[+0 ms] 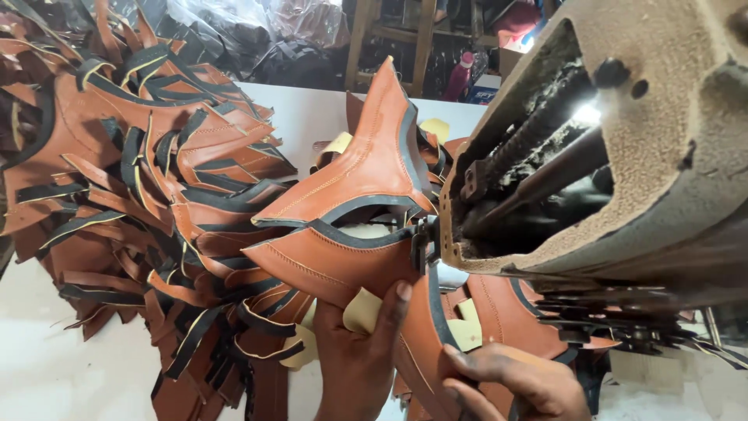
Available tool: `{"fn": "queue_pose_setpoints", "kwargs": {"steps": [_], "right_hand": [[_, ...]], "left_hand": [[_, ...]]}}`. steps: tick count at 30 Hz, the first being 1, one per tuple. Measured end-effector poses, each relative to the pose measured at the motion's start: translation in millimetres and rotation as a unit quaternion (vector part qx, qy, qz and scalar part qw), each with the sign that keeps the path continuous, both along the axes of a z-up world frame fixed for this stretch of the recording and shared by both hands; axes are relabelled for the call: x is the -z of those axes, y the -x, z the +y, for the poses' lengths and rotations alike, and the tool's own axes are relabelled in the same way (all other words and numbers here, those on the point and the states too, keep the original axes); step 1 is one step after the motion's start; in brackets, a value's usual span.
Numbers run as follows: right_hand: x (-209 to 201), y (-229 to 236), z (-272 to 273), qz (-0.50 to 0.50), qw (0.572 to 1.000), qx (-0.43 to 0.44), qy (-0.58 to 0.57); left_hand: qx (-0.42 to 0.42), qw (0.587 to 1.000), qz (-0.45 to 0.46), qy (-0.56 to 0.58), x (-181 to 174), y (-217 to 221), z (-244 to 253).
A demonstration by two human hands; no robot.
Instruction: Stitch together leather pieces using a sewing machine to assemble shoe uppers.
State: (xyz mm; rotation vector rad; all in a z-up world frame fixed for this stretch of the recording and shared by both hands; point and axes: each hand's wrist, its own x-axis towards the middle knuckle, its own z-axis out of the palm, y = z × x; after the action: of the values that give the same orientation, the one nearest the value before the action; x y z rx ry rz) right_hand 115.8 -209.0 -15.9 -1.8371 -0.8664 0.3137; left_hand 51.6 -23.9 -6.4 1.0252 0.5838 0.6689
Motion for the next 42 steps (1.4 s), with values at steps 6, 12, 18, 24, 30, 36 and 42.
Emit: {"fn": "queue_pose_setpoints", "kwargs": {"steps": [6, 12, 18, 24, 30, 36, 42], "right_hand": [[-2, -2, 2, 0.074, 0.996, -0.015, -0.044], [-2, 4, 25, 0.069, 0.996, 0.005, -0.064], [-4, 11, 41, 0.129, 0.984, 0.103, -0.071], [-6, -6, 35, 0.102, 0.984, 0.147, -0.014], [-7, -27, 29, -0.362, 0.825, 0.237, 0.364], [-3, -21, 20, -0.235, 0.884, 0.229, 0.333], [17, 14, 12, -0.056, 0.991, 0.105, -0.062]], "left_hand": [[0.023, 0.997, 0.028, 0.067, -4, 0, 8], [0.063, 0.998, 0.011, 0.01, 19, 24, 4], [0.091, 0.996, -0.017, 0.016, 21, 42, -7], [0.096, 0.994, 0.037, 0.035, 17, 44, 7], [0.131, 0.99, 0.041, -0.026, 12, 35, 32], [0.201, 0.978, -0.015, 0.047, -4, 26, 58], [0.254, 0.964, 0.062, 0.052, -25, 16, 77]]}}
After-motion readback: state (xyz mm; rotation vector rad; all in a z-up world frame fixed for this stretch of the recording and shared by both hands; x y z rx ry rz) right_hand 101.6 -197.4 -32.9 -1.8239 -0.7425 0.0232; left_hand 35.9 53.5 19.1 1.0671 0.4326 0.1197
